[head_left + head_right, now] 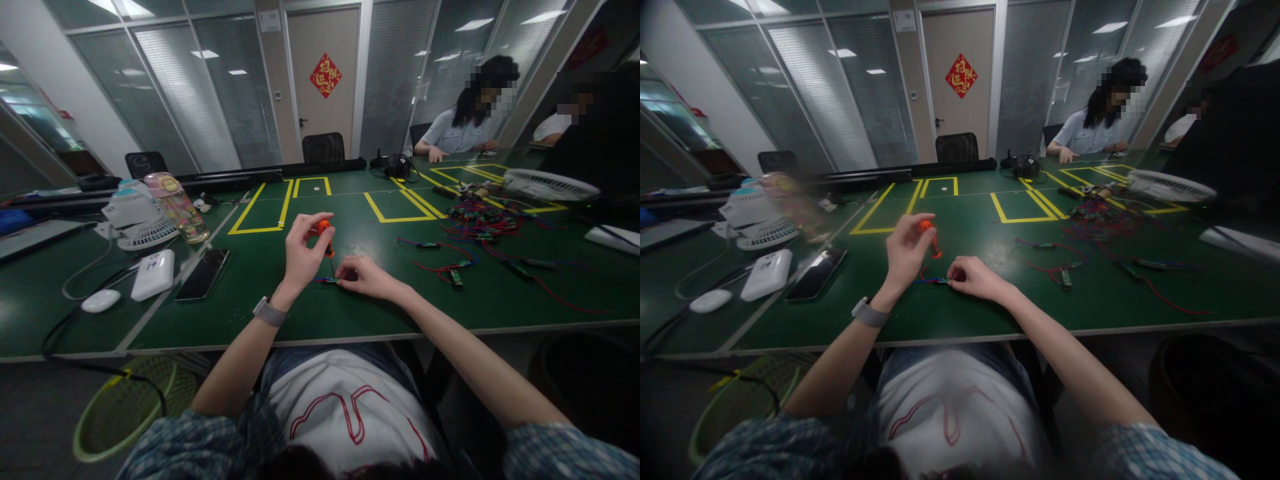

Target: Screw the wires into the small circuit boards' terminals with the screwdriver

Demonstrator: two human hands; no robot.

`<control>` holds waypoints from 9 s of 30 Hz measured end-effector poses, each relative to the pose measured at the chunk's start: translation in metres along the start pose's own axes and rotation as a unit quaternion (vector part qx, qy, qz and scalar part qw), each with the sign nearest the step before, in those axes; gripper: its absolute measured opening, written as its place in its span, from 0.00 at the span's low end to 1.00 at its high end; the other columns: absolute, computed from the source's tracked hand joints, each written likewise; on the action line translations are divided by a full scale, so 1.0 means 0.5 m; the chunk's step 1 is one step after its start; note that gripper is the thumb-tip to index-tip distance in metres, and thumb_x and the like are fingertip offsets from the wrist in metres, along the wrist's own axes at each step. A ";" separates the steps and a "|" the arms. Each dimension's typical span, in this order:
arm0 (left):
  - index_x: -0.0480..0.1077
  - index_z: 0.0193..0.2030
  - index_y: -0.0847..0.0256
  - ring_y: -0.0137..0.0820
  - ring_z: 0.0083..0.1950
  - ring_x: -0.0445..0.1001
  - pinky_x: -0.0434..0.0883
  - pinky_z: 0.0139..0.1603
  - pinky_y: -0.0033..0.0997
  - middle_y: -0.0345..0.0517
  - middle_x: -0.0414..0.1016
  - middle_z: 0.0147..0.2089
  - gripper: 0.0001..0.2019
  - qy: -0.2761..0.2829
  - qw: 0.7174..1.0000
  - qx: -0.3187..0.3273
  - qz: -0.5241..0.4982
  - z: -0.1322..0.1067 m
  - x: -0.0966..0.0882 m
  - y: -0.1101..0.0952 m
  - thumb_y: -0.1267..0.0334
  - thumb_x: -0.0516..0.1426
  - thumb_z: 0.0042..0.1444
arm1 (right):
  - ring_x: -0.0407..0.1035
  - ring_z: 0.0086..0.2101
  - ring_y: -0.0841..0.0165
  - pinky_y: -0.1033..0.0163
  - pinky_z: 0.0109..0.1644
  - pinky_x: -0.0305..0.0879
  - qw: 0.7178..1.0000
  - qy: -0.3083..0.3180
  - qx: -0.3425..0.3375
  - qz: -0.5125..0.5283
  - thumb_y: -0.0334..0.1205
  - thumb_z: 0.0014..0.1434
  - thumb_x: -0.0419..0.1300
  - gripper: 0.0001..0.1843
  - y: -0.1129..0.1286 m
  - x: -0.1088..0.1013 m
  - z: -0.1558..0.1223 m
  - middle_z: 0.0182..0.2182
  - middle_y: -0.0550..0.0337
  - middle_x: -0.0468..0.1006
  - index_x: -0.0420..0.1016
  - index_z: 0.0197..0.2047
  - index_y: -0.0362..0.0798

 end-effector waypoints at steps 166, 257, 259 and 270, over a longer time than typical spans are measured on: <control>0.74 0.51 0.59 0.28 0.39 0.78 0.76 0.38 0.26 0.47 0.78 0.42 0.12 0.060 0.989 -0.073 -0.114 0.007 0.019 0.020 0.59 0.56 0.64 | 0.68 0.27 0.71 0.67 0.33 0.62 1.000 0.008 0.005 -0.010 0.30 0.55 0.64 0.03 0.004 0.005 0.003 0.27 0.61 0.73 0.76 0.36 0.42; 0.73 0.52 0.53 0.29 0.42 0.70 0.70 0.42 0.29 0.45 0.68 0.46 0.12 0.019 0.999 -0.028 -0.007 -0.003 0.008 0.012 0.62 0.52 0.66 | 0.65 0.25 0.73 0.68 0.30 0.60 0.999 0.002 0.018 0.033 0.28 0.51 0.64 0.03 0.005 0.011 0.001 0.25 0.63 0.72 0.74 0.31 0.43; 0.71 0.56 0.52 0.29 0.43 0.72 0.71 0.43 0.30 0.46 0.70 0.48 0.16 0.025 0.998 -0.043 -0.032 -0.004 0.010 0.020 0.64 0.48 0.67 | 0.65 0.25 0.73 0.68 0.30 0.60 0.999 0.004 0.018 0.031 0.28 0.51 0.64 0.03 0.004 0.012 0.001 0.25 0.63 0.73 0.75 0.31 0.43; 0.69 0.57 0.57 0.27 0.39 0.72 0.72 0.40 0.28 0.46 0.72 0.43 0.14 0.028 0.997 -0.040 -0.060 -0.007 0.015 0.009 0.63 0.52 0.66 | 0.65 0.25 0.72 0.68 0.30 0.60 0.999 0.006 0.026 0.037 0.29 0.51 0.64 0.03 0.002 0.013 0.001 0.25 0.63 0.72 0.74 0.31 0.44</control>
Point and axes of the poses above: each hand's wrist, its own z-axis towards the middle knuckle, its own x-axis out of the palm, y = z × x, the point moved 10 cm from there along z, towards the middle knuckle
